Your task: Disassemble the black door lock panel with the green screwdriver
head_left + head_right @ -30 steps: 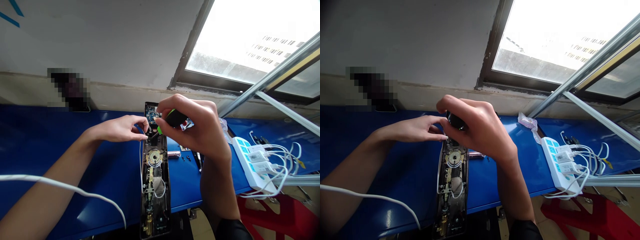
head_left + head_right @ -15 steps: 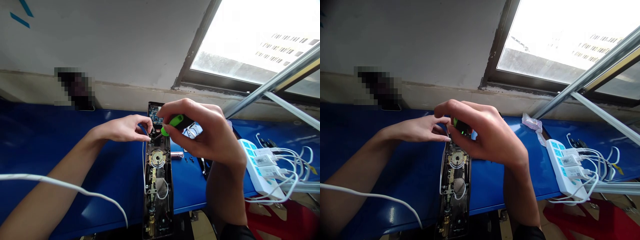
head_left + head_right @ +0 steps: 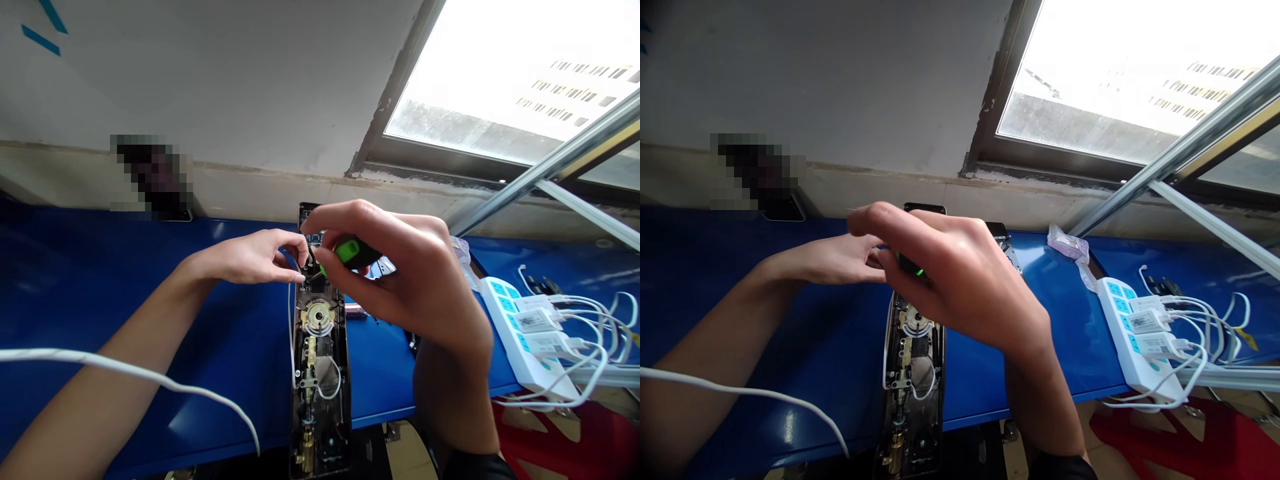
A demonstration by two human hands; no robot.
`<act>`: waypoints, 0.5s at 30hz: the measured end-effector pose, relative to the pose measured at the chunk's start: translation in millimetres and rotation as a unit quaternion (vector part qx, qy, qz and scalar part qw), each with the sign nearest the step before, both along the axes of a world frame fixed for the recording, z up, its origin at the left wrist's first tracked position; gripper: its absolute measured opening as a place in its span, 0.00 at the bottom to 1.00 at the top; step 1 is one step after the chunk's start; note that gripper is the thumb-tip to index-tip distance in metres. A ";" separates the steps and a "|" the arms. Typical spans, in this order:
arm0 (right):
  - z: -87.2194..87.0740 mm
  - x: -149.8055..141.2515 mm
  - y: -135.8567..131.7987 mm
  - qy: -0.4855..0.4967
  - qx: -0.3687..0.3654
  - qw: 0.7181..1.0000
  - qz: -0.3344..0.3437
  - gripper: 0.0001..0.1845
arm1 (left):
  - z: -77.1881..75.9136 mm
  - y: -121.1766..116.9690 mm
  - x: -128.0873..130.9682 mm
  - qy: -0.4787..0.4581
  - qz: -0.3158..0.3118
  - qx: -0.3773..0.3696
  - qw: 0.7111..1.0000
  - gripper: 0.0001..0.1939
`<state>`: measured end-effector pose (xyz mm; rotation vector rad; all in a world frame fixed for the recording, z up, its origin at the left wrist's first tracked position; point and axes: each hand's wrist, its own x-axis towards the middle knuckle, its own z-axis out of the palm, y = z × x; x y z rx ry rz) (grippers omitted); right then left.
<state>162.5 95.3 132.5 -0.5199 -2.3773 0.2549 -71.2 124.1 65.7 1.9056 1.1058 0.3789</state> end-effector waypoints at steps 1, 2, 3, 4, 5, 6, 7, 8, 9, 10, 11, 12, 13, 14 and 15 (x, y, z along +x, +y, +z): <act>2.1 1.7 -0.7 -0.014 -0.011 1.000 0.010 0.16 | -1.3 0.4 -0.4 -0.002 0.000 -0.003 1.000 0.14; 3.8 3.4 -1.1 -0.028 -0.015 0.999 0.014 0.18 | -2.3 0.7 -0.7 -0.006 0.000 -0.007 1.000 0.15; 5.0 4.8 -0.9 -0.037 -0.015 0.999 0.015 0.19 | -3.0 1.0 -1.0 -0.011 0.001 -0.010 1.000 0.15; 5.5 5.9 -0.2 -0.042 -0.012 0.999 0.012 0.20 | -3.3 1.2 -1.2 -0.015 0.001 -0.012 1.000 0.15; 5.3 6.7 1.0 -0.042 -0.004 0.999 0.007 0.19 | -3.0 1.3 -1.3 -0.015 0.000 -0.011 1.000 0.16; 4.7 7.2 2.6 -0.037 0.010 0.999 0.005 0.17 | -2.4 1.3 -1.3 -0.012 -0.002 -0.008 1.000 0.16; 3.7 7.6 4.5 -0.030 0.026 0.999 0.000 0.14 | -1.5 1.4 -1.2 -0.005 -0.004 -0.004 1.000 0.16; 2.7 7.8 6.5 -0.023 0.040 0.999 -0.004 0.11 | -0.7 1.3 -1.1 0.003 -0.006 0.000 1.000 0.17; 1.7 8.0 8.3 -0.018 0.051 0.999 -0.006 0.08 | 0.0 1.3 -0.8 0.009 -0.006 0.003 1.000 0.17; 1.1 8.3 9.7 -0.012 0.054 0.998 -0.007 0.06 | 0.3 1.2 -0.6 0.012 -0.004 0.004 1.000 0.18; 0.9 8.6 10.5 -0.008 0.050 0.999 -0.003 0.06 | 0.2 1.2 -0.4 0.010 -0.001 0.001 1.000 0.18; 1.2 9.0 10.7 -0.007 0.041 0.999 0.001 0.08 | -0.2 1.2 -0.3 0.006 0.003 -0.005 1.000 0.18; 1.8 9.3 10.1 -0.008 0.030 1.000 0.005 0.12 | -0.8 1.2 -0.2 0.001 0.005 -0.011 1.000 0.18; 2.7 9.5 9.2 -0.010 0.018 1.000 0.007 0.17 | -1.5 1.2 -0.3 -0.004 0.005 -0.017 1.000 0.19; 3.6 9.7 8.0 -0.014 0.008 1.000 0.006 0.22 | -2.0 1.1 -0.4 -0.006 0.005 -0.022 1.000 0.19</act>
